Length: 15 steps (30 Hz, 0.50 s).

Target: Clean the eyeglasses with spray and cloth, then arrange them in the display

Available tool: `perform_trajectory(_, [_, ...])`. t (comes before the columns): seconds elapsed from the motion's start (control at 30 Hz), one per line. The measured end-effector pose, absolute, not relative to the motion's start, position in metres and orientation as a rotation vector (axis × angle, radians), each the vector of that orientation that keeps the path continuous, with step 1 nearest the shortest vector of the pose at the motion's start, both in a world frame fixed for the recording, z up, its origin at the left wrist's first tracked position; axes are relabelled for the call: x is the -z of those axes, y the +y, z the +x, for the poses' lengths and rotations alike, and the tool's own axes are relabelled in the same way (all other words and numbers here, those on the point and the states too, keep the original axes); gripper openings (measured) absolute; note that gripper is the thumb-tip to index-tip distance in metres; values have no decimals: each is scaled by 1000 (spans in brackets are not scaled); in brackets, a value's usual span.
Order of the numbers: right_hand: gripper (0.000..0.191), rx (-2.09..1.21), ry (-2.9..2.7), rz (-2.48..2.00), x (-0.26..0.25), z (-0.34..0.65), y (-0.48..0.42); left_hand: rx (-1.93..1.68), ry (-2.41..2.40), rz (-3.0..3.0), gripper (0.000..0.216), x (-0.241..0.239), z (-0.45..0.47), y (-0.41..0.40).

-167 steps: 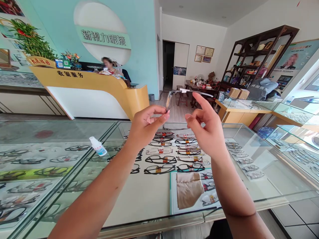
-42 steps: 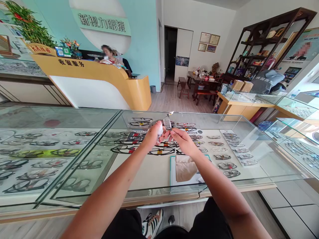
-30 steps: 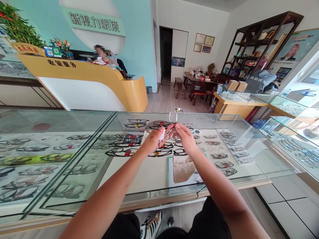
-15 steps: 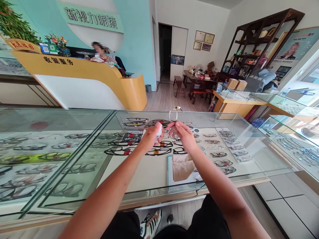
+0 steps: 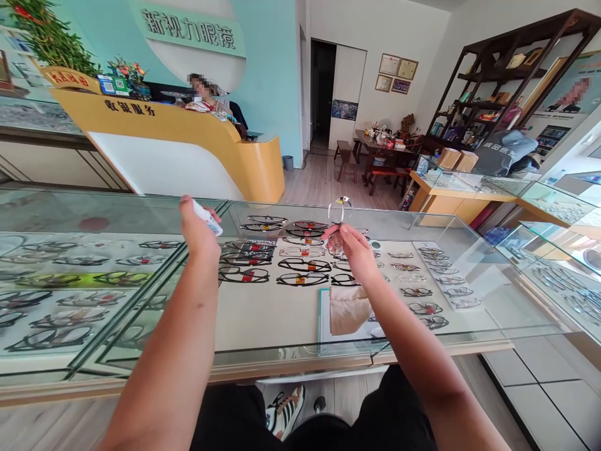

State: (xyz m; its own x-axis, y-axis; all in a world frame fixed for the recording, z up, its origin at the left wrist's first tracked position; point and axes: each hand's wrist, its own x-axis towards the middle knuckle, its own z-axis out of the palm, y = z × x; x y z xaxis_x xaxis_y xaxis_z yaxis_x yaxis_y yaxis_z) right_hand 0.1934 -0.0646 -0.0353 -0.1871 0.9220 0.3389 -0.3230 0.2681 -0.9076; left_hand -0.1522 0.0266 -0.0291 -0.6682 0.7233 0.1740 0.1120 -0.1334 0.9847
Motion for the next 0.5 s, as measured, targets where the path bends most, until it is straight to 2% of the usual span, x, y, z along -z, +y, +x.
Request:
perform_trajectory(0.1, [42,-1250,-1301,-636,37,193,-63,-1876,1743,698,45,36,-168,32])
perform_trajectory(0.17, [41,-1242,-1306,-641,37,194,-62,-1870,1768,599,40,42,-173,35])
perform_trajectory(0.37, [45,-1229,-1325,-679,35,193,-63,-1813,1915,469,46,55,-184,40])
perform_trajectory(0.5, [46,-1228,-1331,-677,34,193,-64,-1834,1961,838,46,59,-186,41])
